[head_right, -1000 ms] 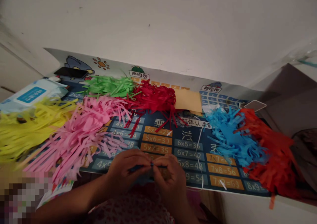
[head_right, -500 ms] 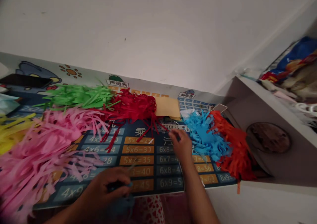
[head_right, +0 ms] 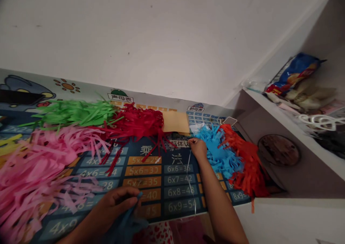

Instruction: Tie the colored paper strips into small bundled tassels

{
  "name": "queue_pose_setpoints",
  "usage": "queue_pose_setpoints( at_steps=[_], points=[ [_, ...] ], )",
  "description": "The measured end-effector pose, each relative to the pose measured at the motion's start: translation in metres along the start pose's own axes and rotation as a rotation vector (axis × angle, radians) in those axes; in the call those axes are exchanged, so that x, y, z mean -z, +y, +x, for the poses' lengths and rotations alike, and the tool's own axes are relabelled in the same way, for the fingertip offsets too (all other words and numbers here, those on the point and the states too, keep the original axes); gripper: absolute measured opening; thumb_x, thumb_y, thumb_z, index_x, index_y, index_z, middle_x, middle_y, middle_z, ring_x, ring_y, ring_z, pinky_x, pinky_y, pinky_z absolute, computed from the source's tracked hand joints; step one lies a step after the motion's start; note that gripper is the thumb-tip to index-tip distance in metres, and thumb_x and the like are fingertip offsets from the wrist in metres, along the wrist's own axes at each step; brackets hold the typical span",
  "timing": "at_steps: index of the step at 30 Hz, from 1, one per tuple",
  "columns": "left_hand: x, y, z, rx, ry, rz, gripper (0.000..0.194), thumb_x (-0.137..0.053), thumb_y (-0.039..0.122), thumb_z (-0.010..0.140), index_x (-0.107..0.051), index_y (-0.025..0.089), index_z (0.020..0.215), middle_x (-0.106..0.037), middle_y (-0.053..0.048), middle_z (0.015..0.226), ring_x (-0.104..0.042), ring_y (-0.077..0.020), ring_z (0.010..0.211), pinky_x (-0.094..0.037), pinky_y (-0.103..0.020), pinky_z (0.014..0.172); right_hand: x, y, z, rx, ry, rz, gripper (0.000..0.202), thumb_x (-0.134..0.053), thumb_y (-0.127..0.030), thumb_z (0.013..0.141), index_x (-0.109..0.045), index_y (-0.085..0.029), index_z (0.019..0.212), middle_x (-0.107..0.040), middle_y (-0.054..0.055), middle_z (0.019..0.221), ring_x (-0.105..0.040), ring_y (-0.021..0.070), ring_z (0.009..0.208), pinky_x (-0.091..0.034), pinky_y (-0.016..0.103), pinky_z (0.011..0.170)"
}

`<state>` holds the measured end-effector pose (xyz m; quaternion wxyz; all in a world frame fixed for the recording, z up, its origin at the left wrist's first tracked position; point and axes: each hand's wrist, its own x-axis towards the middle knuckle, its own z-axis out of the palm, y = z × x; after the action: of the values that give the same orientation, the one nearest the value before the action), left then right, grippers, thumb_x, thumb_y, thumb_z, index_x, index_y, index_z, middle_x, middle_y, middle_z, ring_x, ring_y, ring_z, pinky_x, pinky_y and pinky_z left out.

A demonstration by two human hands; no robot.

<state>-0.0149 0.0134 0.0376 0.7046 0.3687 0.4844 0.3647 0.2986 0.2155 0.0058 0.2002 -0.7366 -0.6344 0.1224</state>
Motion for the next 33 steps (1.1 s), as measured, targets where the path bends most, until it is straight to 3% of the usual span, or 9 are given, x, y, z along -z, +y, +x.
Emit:
queue_pose_setpoints(
  at_steps=[5,10,13,16,17,20,26,33],
  points=[
    [-0.005,0.005,-0.005,-0.001,0.074,-0.066,0.040,-0.080,0.047,0.059,-0.069,0.017,0.083,-0.069,-0.002,0.070,-0.062,-0.0165,0.064,-0.046,-0.023,0.059,-0.001,-0.010,-0.007,0.052,0.103,0.043,0.019,-0.058,-0.025,0.079,-0.075,-0.021,0.084,-0.074,0.005,0.093,-0.065,0.0199,0.089,-0.045,0.026,0.077],
    [0.000,0.000,-0.008,0.012,0.122,-0.275,0.042,-0.085,0.042,0.053,-0.066,0.015,0.080,-0.067,-0.001,0.064,-0.061,-0.0133,0.054,-0.044,-0.020,0.051,0.022,-0.039,-0.031,0.076,0.155,0.163,0.024,-0.054,-0.032,0.081,-0.073,-0.017,0.079,-0.073,0.008,0.087,-0.064,0.0226,0.087,-0.047,0.031,0.079],
    [0.004,0.001,-0.011,0.023,0.159,-0.390,0.042,-0.086,0.039,0.052,-0.064,0.015,0.080,-0.067,0.000,0.062,-0.061,-0.0128,0.053,-0.045,-0.020,0.051,0.030,-0.078,-0.086,0.097,0.079,0.282,0.032,-0.049,-0.039,0.086,-0.071,-0.016,0.084,-0.070,0.004,0.070,-0.063,0.0193,0.066,-0.047,0.028,0.064],
    [0.005,0.006,-0.013,0.050,0.199,-0.452,0.044,-0.088,0.037,0.049,-0.064,0.015,0.078,-0.066,0.001,0.058,-0.060,-0.0111,0.050,-0.045,-0.019,0.050,0.027,-0.121,-0.158,0.189,-0.256,0.473,0.028,-0.057,-0.040,0.085,-0.068,-0.019,0.071,-0.065,-0.001,0.058,-0.060,0.0152,0.056,-0.043,0.023,0.055],
    [0.006,0.008,-0.014,0.054,0.210,-0.458,0.044,-0.089,0.037,0.048,-0.065,0.015,0.078,-0.066,0.001,0.057,-0.059,-0.0103,0.048,-0.044,-0.018,0.049,0.025,-0.133,-0.178,0.219,-0.301,0.524,0.027,-0.057,-0.040,0.085,-0.069,-0.020,0.072,-0.065,-0.001,0.059,-0.060,0.0146,0.055,-0.043,0.022,0.055],
    [0.008,0.012,-0.015,0.045,0.221,-0.465,0.045,-0.089,0.036,0.047,-0.065,0.014,0.078,-0.066,0.002,0.055,-0.057,-0.0093,0.046,-0.043,-0.018,0.048,0.017,-0.154,-0.214,0.278,-0.292,0.591,0.025,-0.057,-0.036,0.086,-0.070,-0.020,0.072,-0.068,-0.001,0.065,-0.060,0.0140,0.059,-0.042,0.022,0.057],
    [0.011,0.012,-0.017,0.029,0.243,-0.519,0.046,-0.091,0.035,0.045,-0.064,0.015,0.078,-0.067,0.002,0.056,-0.057,-0.0095,0.046,-0.044,-0.019,0.048,0.011,-0.156,-0.217,0.276,-0.213,0.549,0.024,-0.057,-0.034,0.085,-0.069,-0.020,0.069,-0.066,-0.001,0.060,-0.057,0.0125,0.053,-0.039,0.021,0.052],
    [0.012,0.009,-0.017,-0.006,0.204,-0.461,0.043,-0.088,0.037,0.051,-0.063,0.015,0.078,-0.066,0.002,0.057,-0.057,-0.0094,0.048,-0.044,-0.019,0.050,0.013,-0.158,-0.218,0.304,-0.253,0.539,0.022,-0.057,-0.032,0.085,-0.069,-0.021,0.071,-0.067,-0.001,0.064,-0.059,0.0135,0.057,-0.041,0.022,0.055]
  ],
)
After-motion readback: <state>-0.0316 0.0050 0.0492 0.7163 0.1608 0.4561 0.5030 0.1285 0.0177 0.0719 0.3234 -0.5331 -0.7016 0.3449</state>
